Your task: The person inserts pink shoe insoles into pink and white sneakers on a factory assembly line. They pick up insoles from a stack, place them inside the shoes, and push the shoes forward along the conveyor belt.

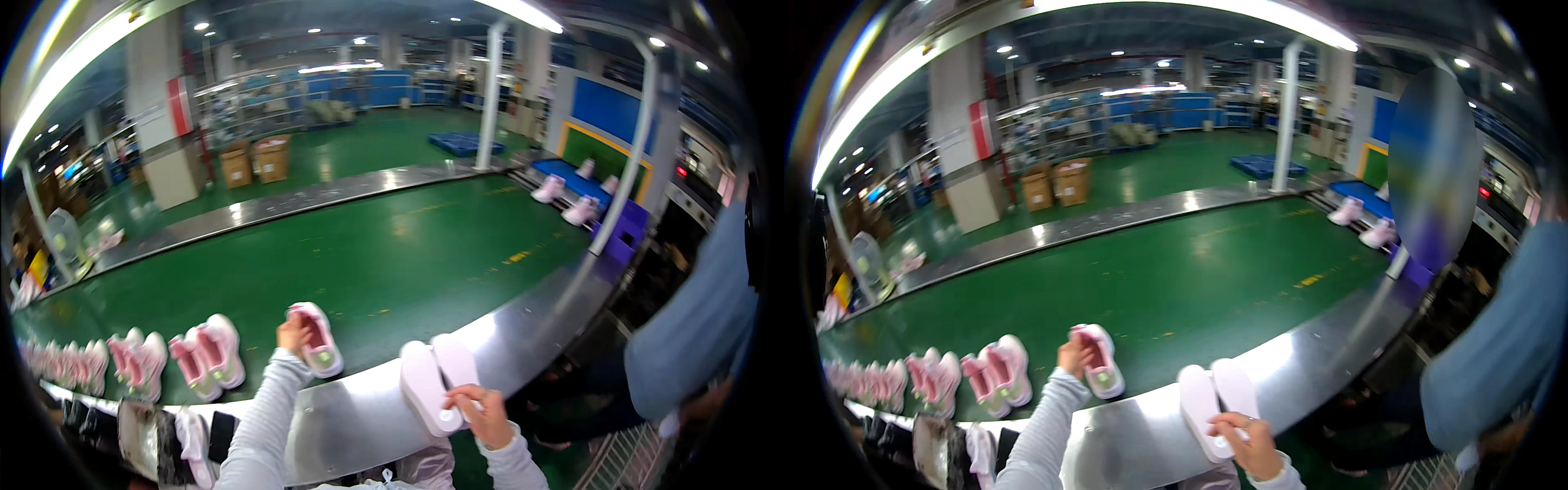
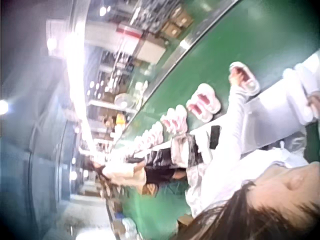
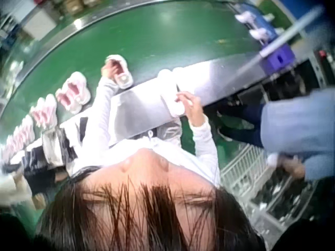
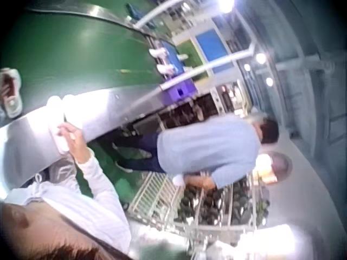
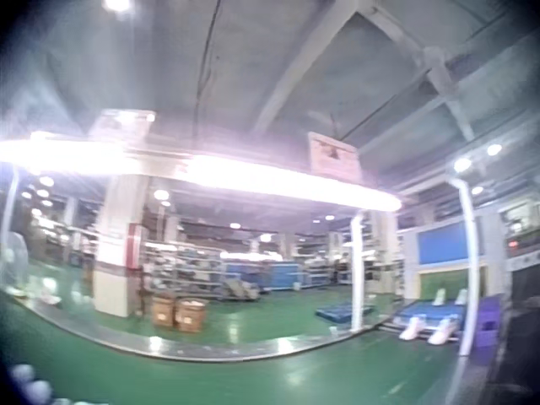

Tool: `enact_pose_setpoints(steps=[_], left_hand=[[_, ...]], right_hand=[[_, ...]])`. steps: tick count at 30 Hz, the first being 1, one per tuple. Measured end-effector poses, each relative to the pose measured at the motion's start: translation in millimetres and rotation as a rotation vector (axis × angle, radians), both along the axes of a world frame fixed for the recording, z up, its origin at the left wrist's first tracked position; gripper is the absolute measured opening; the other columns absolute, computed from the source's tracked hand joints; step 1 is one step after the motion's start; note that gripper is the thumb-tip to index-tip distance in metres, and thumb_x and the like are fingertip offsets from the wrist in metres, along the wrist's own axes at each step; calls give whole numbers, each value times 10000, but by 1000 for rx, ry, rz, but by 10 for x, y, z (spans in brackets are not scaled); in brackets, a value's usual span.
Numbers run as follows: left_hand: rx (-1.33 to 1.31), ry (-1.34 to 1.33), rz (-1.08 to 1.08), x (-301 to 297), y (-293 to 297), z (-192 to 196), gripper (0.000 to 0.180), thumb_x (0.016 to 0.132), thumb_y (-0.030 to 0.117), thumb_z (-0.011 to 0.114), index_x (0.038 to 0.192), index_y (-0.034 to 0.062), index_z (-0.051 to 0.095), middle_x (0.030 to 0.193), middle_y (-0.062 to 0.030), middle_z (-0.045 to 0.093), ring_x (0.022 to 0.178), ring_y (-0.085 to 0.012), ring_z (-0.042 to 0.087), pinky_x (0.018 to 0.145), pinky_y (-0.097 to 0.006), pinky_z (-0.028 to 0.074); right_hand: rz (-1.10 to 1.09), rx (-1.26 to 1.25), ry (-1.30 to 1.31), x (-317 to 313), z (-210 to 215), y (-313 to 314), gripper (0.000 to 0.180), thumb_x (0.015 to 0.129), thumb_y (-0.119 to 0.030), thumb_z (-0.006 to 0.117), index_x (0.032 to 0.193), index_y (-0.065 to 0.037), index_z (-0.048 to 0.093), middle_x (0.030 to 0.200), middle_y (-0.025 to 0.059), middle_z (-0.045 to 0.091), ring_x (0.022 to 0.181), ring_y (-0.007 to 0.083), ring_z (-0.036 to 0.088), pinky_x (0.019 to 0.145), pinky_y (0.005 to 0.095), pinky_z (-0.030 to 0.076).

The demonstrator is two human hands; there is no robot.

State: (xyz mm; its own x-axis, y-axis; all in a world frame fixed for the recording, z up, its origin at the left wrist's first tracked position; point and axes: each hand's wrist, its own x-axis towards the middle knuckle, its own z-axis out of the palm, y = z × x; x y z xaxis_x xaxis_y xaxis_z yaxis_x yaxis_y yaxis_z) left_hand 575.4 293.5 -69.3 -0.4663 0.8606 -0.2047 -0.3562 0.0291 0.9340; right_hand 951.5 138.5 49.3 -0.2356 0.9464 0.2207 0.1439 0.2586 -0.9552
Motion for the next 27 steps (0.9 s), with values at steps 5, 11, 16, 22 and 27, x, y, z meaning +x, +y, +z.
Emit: enact_pose_setpoints(steps=[5,11,16,22,27], left_hand=[[-139,28,45,-376,70,-104,384,838,420,500,975,67,559,890,-90,600,693,-221,616,469,-312,496],[-215,-125,107,-231,1,106,277,781,225,508,963,20,543,859,-110,599,651,-223,621,455,-303,494],[-236,1119,9,-127,-301,127,214,726,176,547,613,-1,586,602,-150,592,558,-260,602,503,-362,490],[218,1414,682,-903,-1492,605,130,703,44,518,620,23,420,563,-89,394,525,-219,400,501,-340,312],[-494,1492,1119,-2167,-3630,398,89,738,65,526,788,6,482,719,-167,547,651,-331,538,571,-406,408]], right_hand=[[206,88,-21,-87,-4,68,183,855,-116,478,924,20,580,760,100,629,723,164,605,689,253,451],[144,109,-23,49,-98,96,192,858,-117,465,924,20,581,731,89,618,706,153,597,658,241,451],[146,101,-18,114,22,279,206,855,-139,472,892,27,588,719,89,617,690,140,589,652,245,449],[-63,234,-105,570,106,1129,198,848,-128,475,880,32,587,697,81,606,654,129,578,607,248,456],[-222,339,-285,825,55,2534,157,829,-111,509,910,7,574,735,63,600,611,101,557,579,241,464]])
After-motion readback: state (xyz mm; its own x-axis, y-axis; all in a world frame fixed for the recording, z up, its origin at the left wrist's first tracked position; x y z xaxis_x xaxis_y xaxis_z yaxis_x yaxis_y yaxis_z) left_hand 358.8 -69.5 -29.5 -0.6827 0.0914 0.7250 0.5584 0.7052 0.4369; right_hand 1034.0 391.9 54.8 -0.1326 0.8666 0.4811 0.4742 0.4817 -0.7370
